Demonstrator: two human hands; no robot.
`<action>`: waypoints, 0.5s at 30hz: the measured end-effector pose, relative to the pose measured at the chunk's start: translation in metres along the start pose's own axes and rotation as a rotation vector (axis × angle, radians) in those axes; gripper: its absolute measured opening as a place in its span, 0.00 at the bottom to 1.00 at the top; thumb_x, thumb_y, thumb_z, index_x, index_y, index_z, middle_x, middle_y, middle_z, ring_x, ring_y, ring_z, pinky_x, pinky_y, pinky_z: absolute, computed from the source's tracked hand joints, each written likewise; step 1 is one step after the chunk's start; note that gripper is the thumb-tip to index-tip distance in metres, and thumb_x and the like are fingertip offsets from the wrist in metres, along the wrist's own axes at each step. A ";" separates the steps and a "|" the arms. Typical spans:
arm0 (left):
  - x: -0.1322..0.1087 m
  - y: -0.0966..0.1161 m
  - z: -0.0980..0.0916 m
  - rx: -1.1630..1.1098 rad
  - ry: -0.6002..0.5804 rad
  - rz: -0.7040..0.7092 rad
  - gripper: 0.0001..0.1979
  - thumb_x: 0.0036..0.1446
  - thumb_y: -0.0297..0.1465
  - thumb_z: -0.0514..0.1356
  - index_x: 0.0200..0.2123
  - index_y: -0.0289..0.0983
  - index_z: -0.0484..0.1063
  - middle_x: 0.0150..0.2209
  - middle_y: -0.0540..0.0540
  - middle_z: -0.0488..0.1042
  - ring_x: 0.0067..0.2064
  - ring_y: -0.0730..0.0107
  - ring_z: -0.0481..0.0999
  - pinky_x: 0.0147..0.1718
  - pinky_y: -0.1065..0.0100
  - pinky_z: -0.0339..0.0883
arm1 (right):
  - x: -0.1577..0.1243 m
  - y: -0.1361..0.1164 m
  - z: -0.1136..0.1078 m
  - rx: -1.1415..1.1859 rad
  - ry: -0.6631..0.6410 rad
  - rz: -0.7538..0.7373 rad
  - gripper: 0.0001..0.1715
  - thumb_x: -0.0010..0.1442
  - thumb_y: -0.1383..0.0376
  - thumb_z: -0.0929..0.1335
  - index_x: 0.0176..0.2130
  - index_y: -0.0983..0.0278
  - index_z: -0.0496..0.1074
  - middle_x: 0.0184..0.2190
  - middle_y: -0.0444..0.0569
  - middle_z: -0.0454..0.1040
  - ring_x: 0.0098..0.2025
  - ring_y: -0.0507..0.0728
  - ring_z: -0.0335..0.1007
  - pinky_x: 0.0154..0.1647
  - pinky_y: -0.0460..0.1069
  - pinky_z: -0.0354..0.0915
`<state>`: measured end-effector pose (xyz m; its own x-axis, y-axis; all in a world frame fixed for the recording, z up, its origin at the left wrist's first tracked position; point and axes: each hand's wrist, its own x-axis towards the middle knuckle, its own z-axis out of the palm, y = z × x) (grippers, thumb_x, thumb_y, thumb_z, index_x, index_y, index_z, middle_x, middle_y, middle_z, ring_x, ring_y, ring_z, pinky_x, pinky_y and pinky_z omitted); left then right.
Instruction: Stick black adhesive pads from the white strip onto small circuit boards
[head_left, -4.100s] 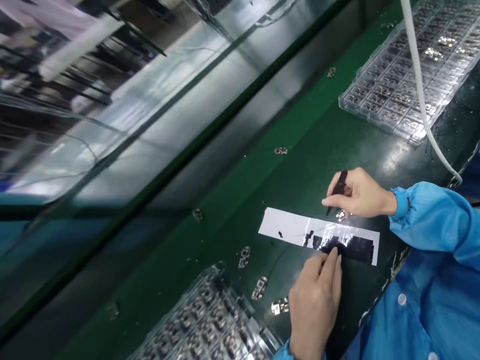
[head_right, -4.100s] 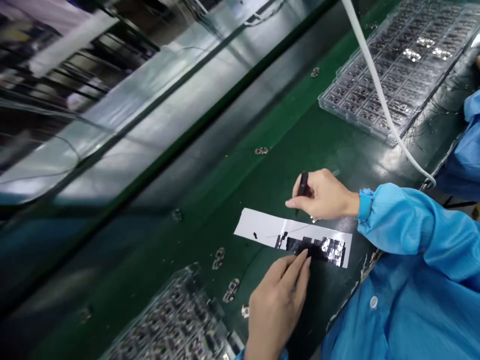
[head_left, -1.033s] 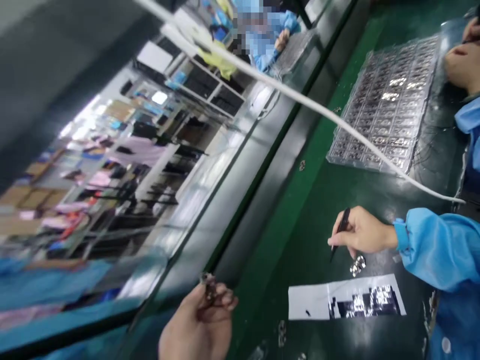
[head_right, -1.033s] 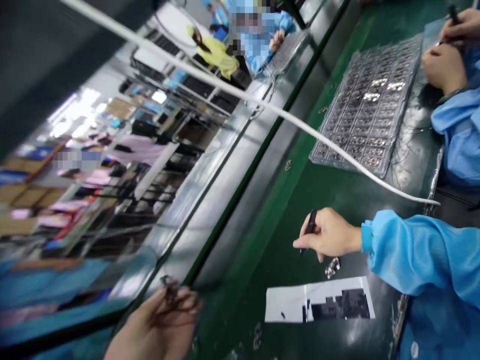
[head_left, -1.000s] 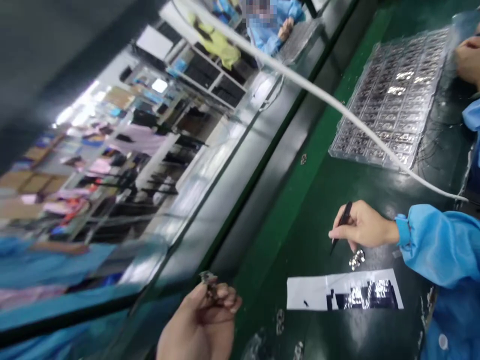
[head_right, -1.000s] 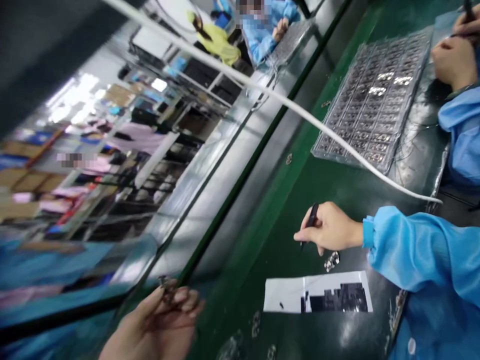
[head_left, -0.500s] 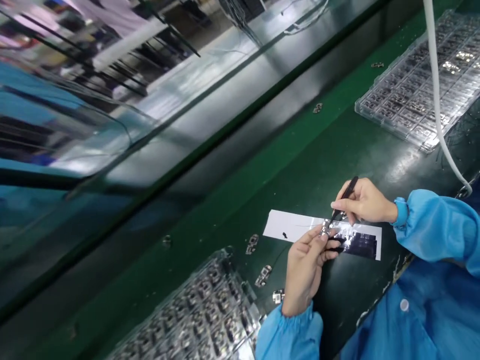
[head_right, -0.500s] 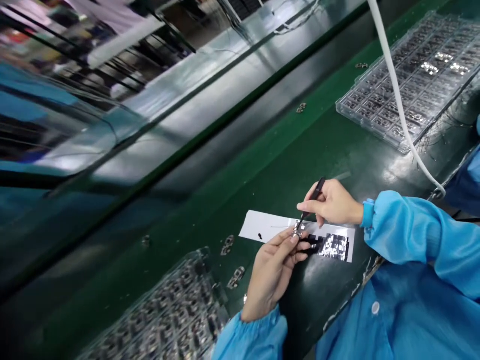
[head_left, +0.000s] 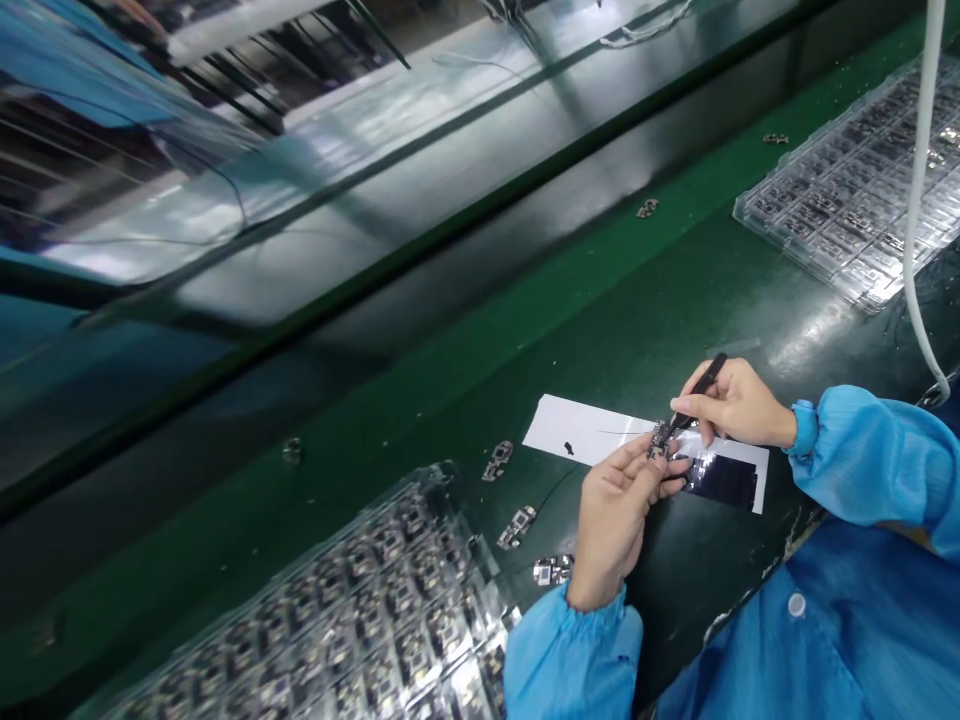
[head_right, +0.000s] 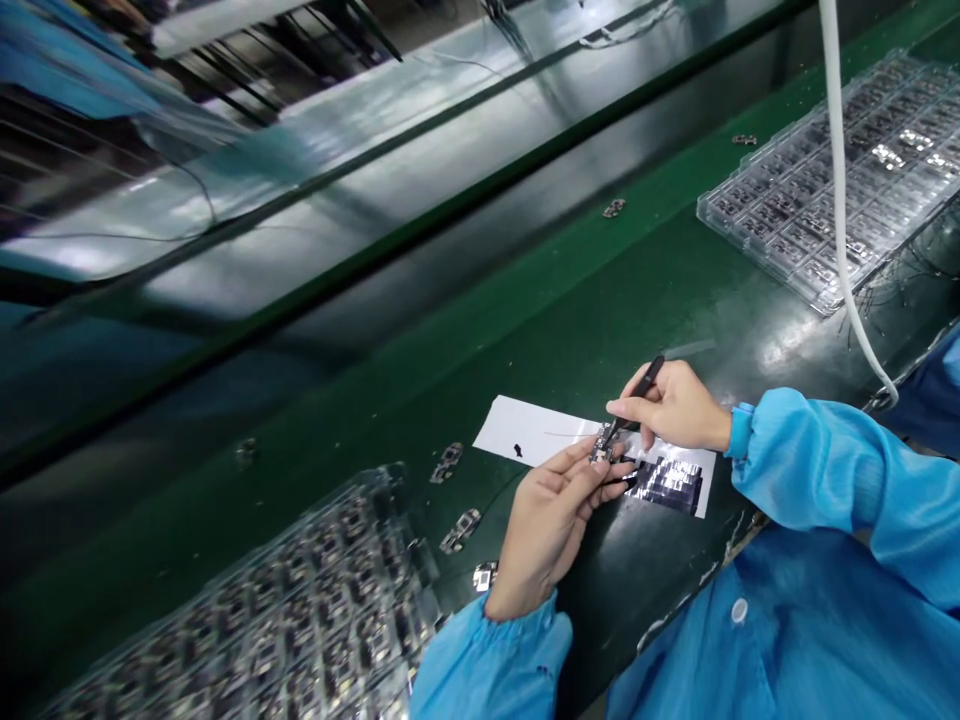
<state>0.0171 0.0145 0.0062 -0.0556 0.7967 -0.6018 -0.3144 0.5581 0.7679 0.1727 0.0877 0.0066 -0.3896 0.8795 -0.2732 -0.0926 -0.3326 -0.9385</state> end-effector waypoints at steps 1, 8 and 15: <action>0.000 0.000 0.000 0.001 -0.005 0.001 0.20 0.41 0.28 0.69 0.40 0.31 0.72 0.34 0.42 0.79 0.33 0.66 0.80 0.29 0.72 0.73 | 0.000 0.000 0.000 0.000 0.000 0.004 0.21 0.43 0.55 0.74 0.25 0.67 0.66 0.08 0.39 0.65 0.09 0.47 0.60 0.09 0.41 0.56; 0.000 0.001 0.000 0.011 -0.007 0.000 0.21 0.41 0.26 0.68 0.42 0.31 0.72 0.35 0.42 0.79 0.36 0.63 0.80 0.32 0.70 0.74 | -0.002 0.003 0.001 -0.013 -0.021 0.004 0.20 0.44 0.56 0.74 0.25 0.67 0.66 0.09 0.39 0.66 0.10 0.48 0.62 0.10 0.41 0.57; -0.001 0.000 0.000 0.005 -0.005 0.000 0.23 0.39 0.27 0.70 0.42 0.31 0.72 0.37 0.41 0.79 0.37 0.62 0.80 0.33 0.69 0.73 | -0.001 0.007 0.000 -0.004 -0.056 0.004 0.20 0.45 0.56 0.74 0.26 0.67 0.65 0.11 0.38 0.66 0.11 0.48 0.63 0.11 0.41 0.60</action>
<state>0.0173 0.0143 0.0068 -0.0512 0.7978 -0.6008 -0.3097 0.5592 0.7690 0.1726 0.0842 0.0008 -0.4404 0.8578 -0.2649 -0.0875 -0.3347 -0.9383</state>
